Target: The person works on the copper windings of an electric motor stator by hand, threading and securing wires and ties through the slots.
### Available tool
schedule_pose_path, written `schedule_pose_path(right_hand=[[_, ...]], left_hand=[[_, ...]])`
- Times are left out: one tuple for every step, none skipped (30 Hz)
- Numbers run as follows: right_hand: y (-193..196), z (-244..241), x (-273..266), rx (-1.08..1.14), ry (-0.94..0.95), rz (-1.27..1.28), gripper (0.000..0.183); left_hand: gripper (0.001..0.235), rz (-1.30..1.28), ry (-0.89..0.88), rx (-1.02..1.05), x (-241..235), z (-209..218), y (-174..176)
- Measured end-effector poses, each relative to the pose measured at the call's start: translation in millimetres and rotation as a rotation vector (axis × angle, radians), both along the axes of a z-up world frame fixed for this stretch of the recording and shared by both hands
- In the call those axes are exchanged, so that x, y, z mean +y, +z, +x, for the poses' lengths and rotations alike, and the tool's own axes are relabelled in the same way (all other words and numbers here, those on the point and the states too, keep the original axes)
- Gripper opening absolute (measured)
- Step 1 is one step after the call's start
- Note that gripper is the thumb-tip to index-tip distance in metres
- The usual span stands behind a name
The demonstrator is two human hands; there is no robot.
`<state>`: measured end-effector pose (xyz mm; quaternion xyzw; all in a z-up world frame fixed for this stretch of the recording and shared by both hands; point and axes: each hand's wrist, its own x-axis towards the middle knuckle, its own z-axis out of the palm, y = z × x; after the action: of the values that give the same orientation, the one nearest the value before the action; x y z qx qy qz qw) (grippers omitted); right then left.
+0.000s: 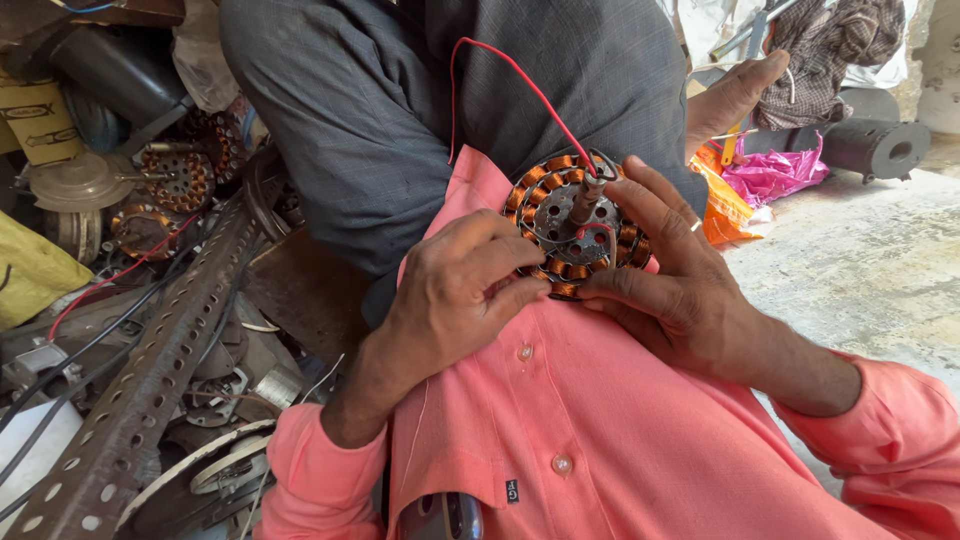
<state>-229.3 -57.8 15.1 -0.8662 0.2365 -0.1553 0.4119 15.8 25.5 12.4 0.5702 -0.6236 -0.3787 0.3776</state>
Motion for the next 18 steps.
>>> schedule_pose_path(right_hand=[[0.3, -1.0, 0.1, 0.015, 0.002, 0.002, 0.026], [0.5, -2.6, 0.0, 0.013, -0.007, -0.009, 0.026], [0.1, -4.1, -0.5, 0.012, -0.016, -0.020, 0.026], [-0.1, -6.1, -0.4, 0.011, -0.027, -0.029, 0.026], [-0.3, -8.7, -1.2, 0.019, -0.042, -0.011, 0.026], [-0.3, -11.4, -2.1, 0.025, -0.057, 0.005, 0.026], [-0.3, -13.7, -2.4, 0.032, -0.073, 0.022, 0.026], [-0.5, -15.5, -2.0, 0.029, -0.089, 0.038, 0.026], [-0.3, -17.5, -1.4, 0.025, -0.105, 0.055, 0.027], [-0.5, -18.9, -0.6, 0.023, -0.122, 0.073, 0.027], [-0.9, -19.8, -0.2, 0.007, -0.151, 0.112, 0.028], [-0.6, -20.7, -1.3, -0.010, -0.177, 0.150, 0.029], [-0.3, -20.9, -2.8, -0.026, -0.205, 0.188, 0.030], [-1.5, -19.4, -5.3, -0.039, -0.249, 0.224, 0.030], [-3.2, -16.7, -9.4, -0.053, -0.294, 0.261, 0.030], [-5.1, -13.0, -14.6, -0.069, -0.340, 0.292, 0.030], [-6.1, -9.6, -20.9, -0.089, -0.319, 0.316, 0.030], [-7.7, -4.7, -26.5, -0.111, -0.298, 0.341, 0.031]], left_hand=[[0.022, 0.007, 0.005, -0.004, 0.1, -1.6, -1.5], [0.019, -0.014, 0.012, -0.012, 0.4, -2.6, -2.9], [0.017, -0.035, 0.018, -0.019, 0.1, -2.4, -4.5], [0.015, -0.055, 0.023, -0.026, 0.3, -1.7, -5.3], [0.014, -0.066, 0.054, -0.014, 0.7, -1.0, -5.1], [0.013, -0.078, 0.085, -0.002, 0.7, 0.8, -4.0], [0.012, -0.090, 0.115, 0.010, 0.3, 1.7, -2.2], [0.011, -0.105, 0.119, -0.019, 0.0, 2.7, 0.5], [0.010, -0.120, 0.123, -0.049, 0.3, 3.3, 4.3], [0.009, -0.133, 0.127, -0.077, 0.1, 3.0, 7.9], [0.010, -0.178, 0.043, -0.047, -0.4, 2.3, 11.6], [0.014, -0.222, -0.040, -0.018, -0.2, -0.1, 15.7], [0.018, -0.265, -0.123, 0.012, -0.9, -3.4, 19.0], [0.019, -0.235, -0.190, -0.004, -2.3, -6.5, 21.4], [0.020, -0.205, -0.257, -0.020, -4.0, -11.8, 23.5], [0.021, -0.181, -0.327, -0.036, -7.2, -16.5, 24.5], [0.021, -0.175, -0.351, -0.095, -10.4, -18.7, 25.2], [0.020, -0.167, -0.376, -0.156, -13.6, -20.7, 25.6]])
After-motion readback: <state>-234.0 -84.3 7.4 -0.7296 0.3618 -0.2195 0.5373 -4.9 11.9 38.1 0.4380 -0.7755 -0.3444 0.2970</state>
